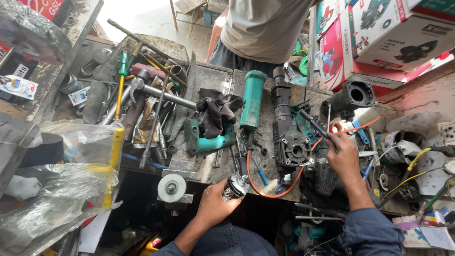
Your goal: The person repairs a power drill at a cluttered workbench. They hold the drill's motor armature, use a long T-handle tool to work on the chuck and shaft, manipulate the armature and gears by hand, and handle small parts while working over the disassembled drill body.
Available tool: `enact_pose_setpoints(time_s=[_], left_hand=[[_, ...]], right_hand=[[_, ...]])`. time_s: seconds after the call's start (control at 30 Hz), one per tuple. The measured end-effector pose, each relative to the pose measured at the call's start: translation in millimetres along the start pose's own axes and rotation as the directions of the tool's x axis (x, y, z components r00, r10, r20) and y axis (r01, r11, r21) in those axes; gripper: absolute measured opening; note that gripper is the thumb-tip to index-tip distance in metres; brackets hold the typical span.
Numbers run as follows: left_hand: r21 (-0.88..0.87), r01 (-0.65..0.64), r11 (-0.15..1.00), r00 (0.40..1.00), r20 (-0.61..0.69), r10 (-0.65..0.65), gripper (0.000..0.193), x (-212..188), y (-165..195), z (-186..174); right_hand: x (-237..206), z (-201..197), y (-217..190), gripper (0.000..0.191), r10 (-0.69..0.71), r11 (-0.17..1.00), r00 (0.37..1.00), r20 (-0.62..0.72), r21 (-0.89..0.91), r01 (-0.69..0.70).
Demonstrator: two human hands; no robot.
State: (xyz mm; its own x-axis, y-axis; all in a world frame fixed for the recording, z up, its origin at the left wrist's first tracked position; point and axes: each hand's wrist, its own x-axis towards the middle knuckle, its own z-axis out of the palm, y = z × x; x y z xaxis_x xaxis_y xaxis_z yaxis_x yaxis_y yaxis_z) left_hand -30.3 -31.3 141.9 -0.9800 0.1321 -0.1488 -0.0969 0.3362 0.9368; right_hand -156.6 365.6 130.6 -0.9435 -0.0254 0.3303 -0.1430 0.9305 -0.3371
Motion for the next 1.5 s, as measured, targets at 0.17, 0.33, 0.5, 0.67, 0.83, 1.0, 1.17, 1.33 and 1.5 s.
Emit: enact_pose_setpoints(time_s=[0.17, 0.33, 0.5, 0.67, 0.83, 1.0, 1.17, 1.33, 1.5], left_hand=[[-0.019, -0.021, 1.000, 1.000, 0.017, 0.021, 0.034, 1, 9, 1], [-0.058, -0.051, 0.997, 0.998, 0.028, 0.053, 0.036, 2, 22, 0], [0.012, -0.129, 0.992, 0.988, 0.087, 0.127, 0.034, 4, 36, 1], [0.150, -0.161, 0.975, 0.981, 0.130, 0.142, 0.033, 7, 36, -2], [0.178, -0.189, 0.966, 0.975, 0.150, 0.164, 0.033, 8, 23, -7], [0.215, -0.171, 0.962, 0.969, 0.216, 0.124, 0.031, 7, 14, -10], [0.210, -0.207, 0.956, 0.963, 0.218, 0.161, 0.031, 4, 11, -15], [0.231, -0.198, 0.953, 0.963, 0.228, 0.145, 0.033, 4, 10, -18], [0.244, -0.195, 0.950, 0.960, 0.245, 0.134, 0.033, 8, 7, -16]], right_hand=[[-27, -38, -27, 0.025, -0.008, 0.989, 1.000, 0.021, 0.147, 0.005], [-61, -74, -46, 0.030, -0.003, 0.952, 1.000, 0.000, 0.306, 0.003], [-73, -94, -60, 0.036, -0.084, 0.947, 0.996, 0.000, 0.310, 0.080], [-64, -104, -73, 0.043, -0.206, 0.970, 0.969, 0.139, 0.156, 0.184], [-47, -115, -83, 0.065, -0.480, 0.850, 0.822, 0.305, -0.068, 0.522], [-38, -114, -98, 0.071, -0.482, 0.836, 0.777, 0.404, -0.054, 0.546], [-32, -107, -112, 0.069, -0.508, 0.823, 0.756, 0.414, -0.026, 0.567], [-27, -105, -117, 0.069, -0.524, 0.812, 0.739, 0.424, -0.013, 0.584], [-23, -104, -114, 0.073, -0.531, 0.796, 0.697, 0.483, 0.001, 0.606]])
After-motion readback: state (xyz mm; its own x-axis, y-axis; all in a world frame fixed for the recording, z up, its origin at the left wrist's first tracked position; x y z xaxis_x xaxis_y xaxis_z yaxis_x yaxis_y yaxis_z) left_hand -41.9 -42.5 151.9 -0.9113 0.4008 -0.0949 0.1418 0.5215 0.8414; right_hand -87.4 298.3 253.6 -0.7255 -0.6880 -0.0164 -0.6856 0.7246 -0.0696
